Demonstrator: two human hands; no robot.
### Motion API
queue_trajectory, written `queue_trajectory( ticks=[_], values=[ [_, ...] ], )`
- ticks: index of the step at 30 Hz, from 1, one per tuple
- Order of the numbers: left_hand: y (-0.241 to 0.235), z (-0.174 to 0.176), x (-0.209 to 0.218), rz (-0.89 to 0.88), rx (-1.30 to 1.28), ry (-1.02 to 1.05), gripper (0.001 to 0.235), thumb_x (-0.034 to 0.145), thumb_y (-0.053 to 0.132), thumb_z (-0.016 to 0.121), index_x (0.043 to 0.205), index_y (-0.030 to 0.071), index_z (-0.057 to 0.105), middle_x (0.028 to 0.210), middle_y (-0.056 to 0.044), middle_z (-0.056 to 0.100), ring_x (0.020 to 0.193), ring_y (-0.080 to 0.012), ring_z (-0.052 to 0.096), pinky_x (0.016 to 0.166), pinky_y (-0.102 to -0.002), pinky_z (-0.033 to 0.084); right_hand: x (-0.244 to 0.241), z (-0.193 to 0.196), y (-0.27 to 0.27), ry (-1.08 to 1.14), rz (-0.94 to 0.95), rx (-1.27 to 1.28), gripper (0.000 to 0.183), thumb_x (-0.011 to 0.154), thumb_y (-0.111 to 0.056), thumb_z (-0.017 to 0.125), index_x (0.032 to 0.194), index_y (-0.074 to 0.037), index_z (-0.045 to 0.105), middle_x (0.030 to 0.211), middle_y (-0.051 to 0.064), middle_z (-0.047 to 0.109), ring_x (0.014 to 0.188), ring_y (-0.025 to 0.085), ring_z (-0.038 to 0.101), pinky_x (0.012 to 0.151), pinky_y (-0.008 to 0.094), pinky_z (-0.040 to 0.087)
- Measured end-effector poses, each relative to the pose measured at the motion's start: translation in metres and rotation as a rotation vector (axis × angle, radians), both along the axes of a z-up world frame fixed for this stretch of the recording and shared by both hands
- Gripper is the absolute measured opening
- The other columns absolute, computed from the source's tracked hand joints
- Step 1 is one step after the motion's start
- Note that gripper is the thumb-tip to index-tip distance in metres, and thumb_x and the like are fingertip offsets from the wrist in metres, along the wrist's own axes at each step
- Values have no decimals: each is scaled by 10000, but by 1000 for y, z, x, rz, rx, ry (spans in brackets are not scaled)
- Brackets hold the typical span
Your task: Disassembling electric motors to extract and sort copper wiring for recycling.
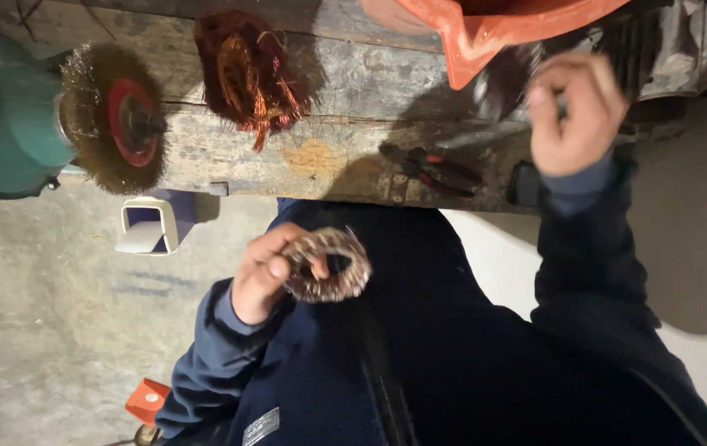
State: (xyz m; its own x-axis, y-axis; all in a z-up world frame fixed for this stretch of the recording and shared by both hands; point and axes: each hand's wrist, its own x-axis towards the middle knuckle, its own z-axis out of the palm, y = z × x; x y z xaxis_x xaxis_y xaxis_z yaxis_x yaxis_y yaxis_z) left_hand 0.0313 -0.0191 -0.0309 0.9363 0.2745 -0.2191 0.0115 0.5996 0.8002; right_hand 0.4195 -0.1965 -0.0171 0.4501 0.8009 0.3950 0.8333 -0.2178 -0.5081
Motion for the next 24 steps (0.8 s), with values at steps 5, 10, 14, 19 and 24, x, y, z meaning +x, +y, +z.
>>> queue_trajectory(
  ticks=[5,10,14,19,24],
  values=[
    [1,-10,12,313,-106,-92,614,1029,551,634,1238,-25,581,1209,-188,694,1163,-285,674,1070,-413,517,-73,52,12,316,167,-60,207,1132,-138,628,985,7,613,1102,143,687,965,256,659,878,327,525],
    [11,20,17,489,-17,-162,808,942,405,820,1507,70,349,1490,-162,523,1440,-259,516,1255,-426,421,-135,63,51,873,521,-26,224,1059,-230,602,974,-23,597,1042,138,658,893,186,699,777,275,564],
    [8,21,-12,429,-15,-258,835,949,378,836,1548,61,347,1448,-119,551,1393,-204,532,1212,-356,404,-172,55,77,952,644,-68,206,1065,-217,602,994,-24,597,1059,124,649,893,192,729,822,290,576],
    [2,8,-36,174,30,-131,649,956,284,819,1427,-5,478,1251,-80,630,1201,-147,572,1170,-350,438,-190,62,93,625,741,-215,52,946,-72,698,938,-34,662,970,100,703,856,228,725,784,313,564],
    [0,-10,-42,222,-70,-125,511,1031,303,711,1380,0,492,1255,-57,624,1196,-140,581,1114,-324,453,-196,74,109,514,755,-246,62,907,-37,740,942,-33,688,989,109,720,878,234,737,793,320,576]
  ],
)
